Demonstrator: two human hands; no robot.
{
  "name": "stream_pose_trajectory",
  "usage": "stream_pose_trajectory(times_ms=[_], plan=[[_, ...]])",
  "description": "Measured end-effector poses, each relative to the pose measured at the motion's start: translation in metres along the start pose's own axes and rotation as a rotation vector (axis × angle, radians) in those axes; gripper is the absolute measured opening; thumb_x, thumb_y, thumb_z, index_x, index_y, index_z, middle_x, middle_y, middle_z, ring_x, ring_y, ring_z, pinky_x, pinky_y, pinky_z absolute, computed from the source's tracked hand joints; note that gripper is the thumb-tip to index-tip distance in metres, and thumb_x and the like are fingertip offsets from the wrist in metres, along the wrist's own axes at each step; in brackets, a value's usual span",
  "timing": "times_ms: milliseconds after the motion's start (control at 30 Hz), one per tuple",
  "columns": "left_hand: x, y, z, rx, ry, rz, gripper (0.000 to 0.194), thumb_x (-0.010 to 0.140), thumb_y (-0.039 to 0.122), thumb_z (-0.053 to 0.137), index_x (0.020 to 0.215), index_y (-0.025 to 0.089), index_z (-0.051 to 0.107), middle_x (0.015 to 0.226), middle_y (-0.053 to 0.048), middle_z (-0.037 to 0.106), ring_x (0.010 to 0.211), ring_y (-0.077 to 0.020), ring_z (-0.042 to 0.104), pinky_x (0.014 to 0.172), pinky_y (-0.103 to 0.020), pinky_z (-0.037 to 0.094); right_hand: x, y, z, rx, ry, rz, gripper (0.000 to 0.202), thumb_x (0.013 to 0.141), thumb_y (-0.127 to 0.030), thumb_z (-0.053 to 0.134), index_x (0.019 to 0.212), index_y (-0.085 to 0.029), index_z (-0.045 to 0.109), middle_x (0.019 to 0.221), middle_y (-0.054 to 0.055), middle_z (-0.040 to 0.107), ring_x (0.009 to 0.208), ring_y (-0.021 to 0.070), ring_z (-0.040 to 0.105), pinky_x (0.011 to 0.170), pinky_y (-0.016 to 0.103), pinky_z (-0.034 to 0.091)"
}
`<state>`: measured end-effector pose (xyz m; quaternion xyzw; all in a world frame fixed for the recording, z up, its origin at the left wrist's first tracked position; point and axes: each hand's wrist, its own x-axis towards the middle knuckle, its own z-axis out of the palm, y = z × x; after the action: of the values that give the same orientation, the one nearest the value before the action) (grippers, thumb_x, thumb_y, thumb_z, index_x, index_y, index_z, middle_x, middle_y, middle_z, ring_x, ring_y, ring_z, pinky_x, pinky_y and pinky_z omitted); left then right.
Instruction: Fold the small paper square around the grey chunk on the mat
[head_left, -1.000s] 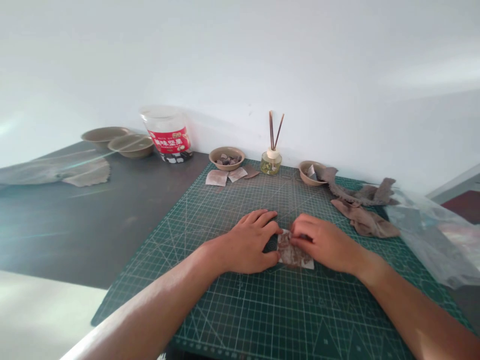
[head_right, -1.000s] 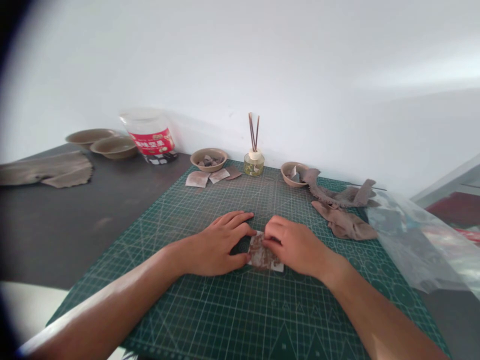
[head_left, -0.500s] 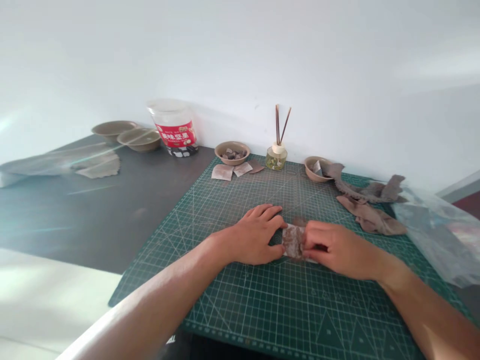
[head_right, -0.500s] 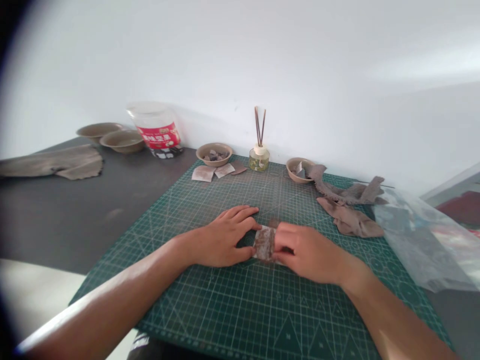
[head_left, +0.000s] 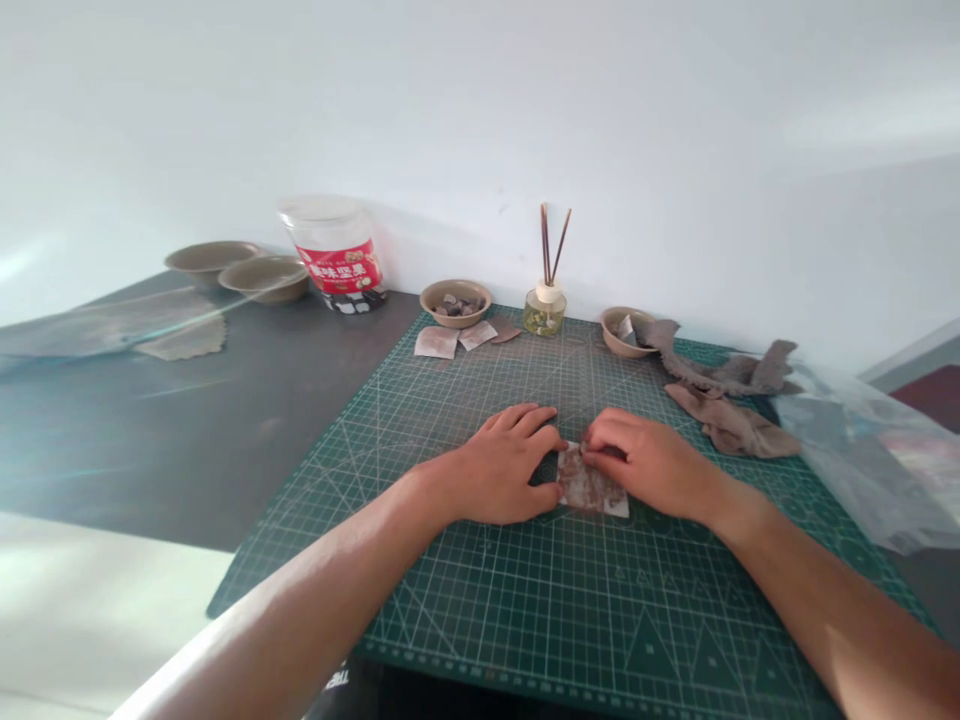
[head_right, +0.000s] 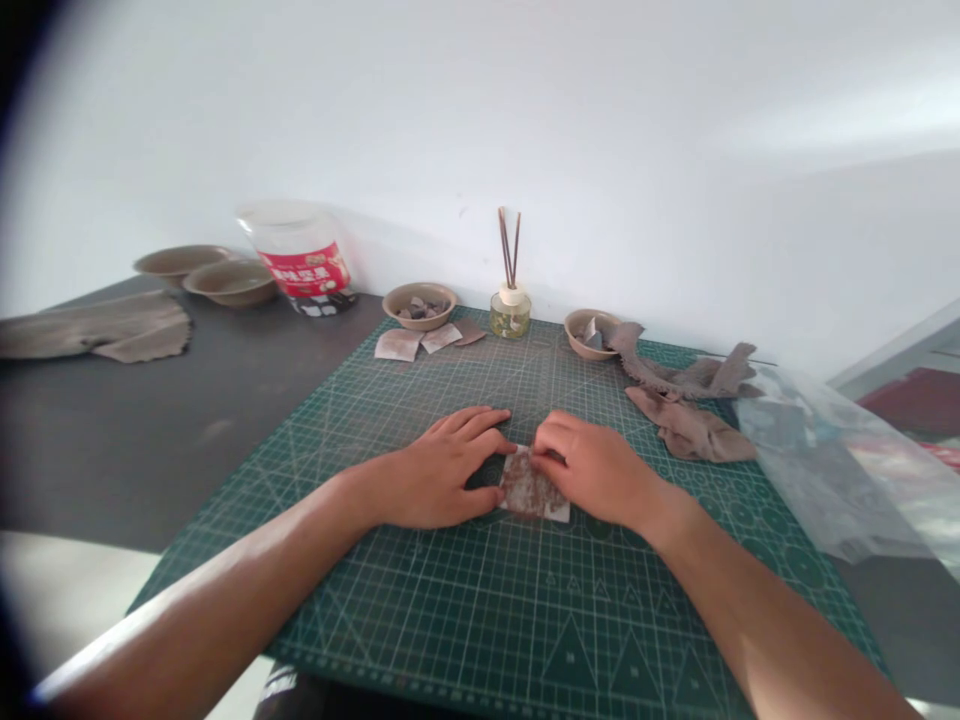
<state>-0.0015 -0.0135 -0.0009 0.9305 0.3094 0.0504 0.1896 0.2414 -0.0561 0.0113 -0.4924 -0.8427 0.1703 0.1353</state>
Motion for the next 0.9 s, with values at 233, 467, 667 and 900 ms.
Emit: stream_pose_trajectory(times_ms=[233,467,667,900], plan=[[0.0004,-0.0006,0.0013,-0.004,-0.01,0.017,0.047,0.09,0.044,0.058,0.132,0.024,0.053,0.16,-0.01,0.029,0.15,-0.0333,0.018,0.12,-0.053,0.021,-0.0019,0.0004,-0.0004,0.067,-0.09,-0.049,0.013,0.095,-0.023,0.059,0.082,-0.021,0.06,0.088,-0.001,0.06,0.079,0.0143,0.058,0.069,0.027,0.04],[0.0002,-0.0014,0.0019,-0.006,-0.004,0.011,0.048,0.091,0.047,0.057,0.133,0.025,0.052,0.16,-0.01,0.029,0.151,-0.0327,0.018,0.12,-0.053,0.021,-0.0051,0.0022,-0.0043,0.042,-0.117,-0.004,0.017,0.094,-0.026,0.061,0.078,-0.021,0.059,0.084,-0.001,0.058,0.074,0.0139,0.056,0.066,0.027,0.04],[0.0002,-0.0016,0.0017,-0.002,0.013,0.003,0.045,0.091,0.044,0.058,0.131,0.025,0.052,0.16,-0.01,0.03,0.15,-0.0321,0.019,0.12,-0.052,0.022,0.0018,0.005,-0.0042,-0.033,0.003,0.018,0.013,0.095,-0.023,0.06,0.082,-0.021,0.06,0.089,0.001,0.059,0.079,0.0156,0.057,0.071,0.029,0.04],[0.0008,-0.0022,0.0024,-0.011,-0.012,0.017,0.048,0.09,0.045,0.059,0.133,0.025,0.053,0.16,-0.01,0.03,0.15,-0.0329,0.019,0.12,-0.053,0.022,-0.004,0.0014,-0.0031,0.091,-0.148,-0.072,0.013,0.095,-0.024,0.06,0.083,-0.021,0.06,0.089,-0.001,0.059,0.078,0.0137,0.057,0.07,0.027,0.041]])
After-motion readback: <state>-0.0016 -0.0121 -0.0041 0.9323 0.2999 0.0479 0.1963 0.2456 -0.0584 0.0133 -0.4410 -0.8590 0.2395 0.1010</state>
